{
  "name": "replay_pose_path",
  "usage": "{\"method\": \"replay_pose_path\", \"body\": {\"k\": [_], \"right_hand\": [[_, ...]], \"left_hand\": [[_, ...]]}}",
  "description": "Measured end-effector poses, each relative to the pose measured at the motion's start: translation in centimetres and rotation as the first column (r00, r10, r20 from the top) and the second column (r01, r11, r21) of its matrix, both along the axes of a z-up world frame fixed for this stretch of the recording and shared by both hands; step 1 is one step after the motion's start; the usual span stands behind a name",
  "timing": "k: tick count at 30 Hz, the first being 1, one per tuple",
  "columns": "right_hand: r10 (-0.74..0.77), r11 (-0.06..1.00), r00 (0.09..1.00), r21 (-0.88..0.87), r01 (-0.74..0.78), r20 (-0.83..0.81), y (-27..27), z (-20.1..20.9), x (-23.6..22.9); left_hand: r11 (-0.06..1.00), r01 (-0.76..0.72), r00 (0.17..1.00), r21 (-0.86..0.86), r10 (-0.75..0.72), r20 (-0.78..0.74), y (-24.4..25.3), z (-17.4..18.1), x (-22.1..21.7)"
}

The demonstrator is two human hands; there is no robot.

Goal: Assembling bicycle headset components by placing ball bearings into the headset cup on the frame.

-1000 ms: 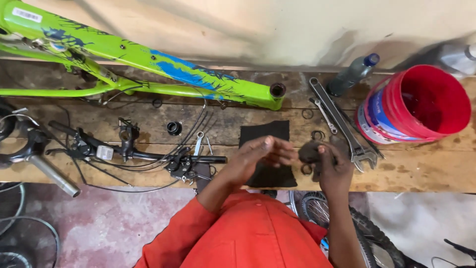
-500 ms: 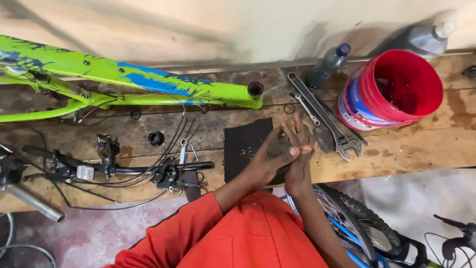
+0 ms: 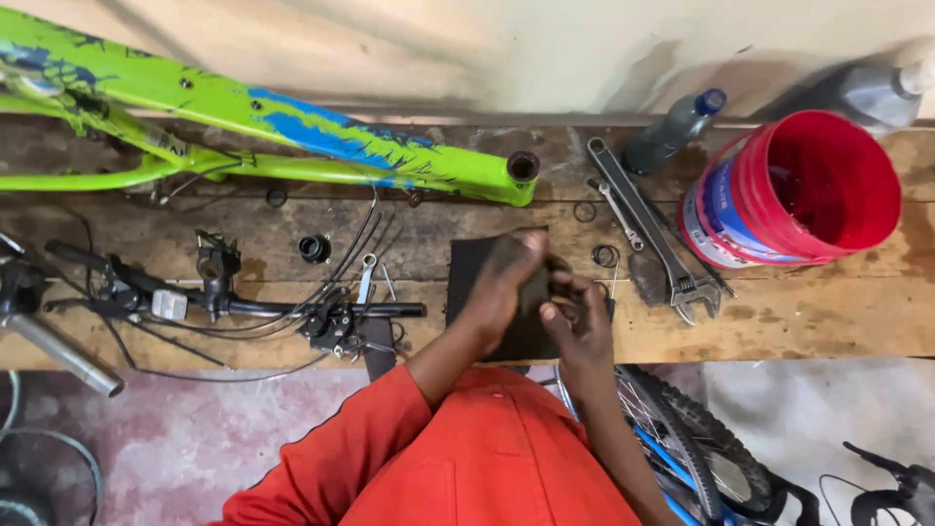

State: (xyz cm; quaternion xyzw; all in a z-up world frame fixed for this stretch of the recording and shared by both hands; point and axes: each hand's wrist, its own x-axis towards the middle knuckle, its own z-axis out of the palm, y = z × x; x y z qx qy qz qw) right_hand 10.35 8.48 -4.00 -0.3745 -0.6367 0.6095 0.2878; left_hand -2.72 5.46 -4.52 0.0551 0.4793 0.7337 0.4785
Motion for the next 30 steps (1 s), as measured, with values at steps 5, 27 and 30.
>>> {"method": "replay_pose_path", "body": {"k": [5,27,30], "right_hand": [[-0.022,0.990,0.998,0.135,0.031,-0.067,-0.4,0.8,0.0],[-0.371,0.923,0.919,0.157,0.351,0.130,0.4,2.4,2.5],[-0.498,0.863,0.866,0.113,0.492,0.035,1.3,-1.6,5.0]], "left_hand": [[0.971,0.238,0.969,0.012,-0.236,-0.073,-2.0,0.5,1.3],[0.670,0.743,0.668,0.011,-0.740,-0.073,-2.3,2.1,2.0],[0.683,0.730,0.680,-0.035,-0.730,-0.071,-3.3,0.1,1.4]]}}
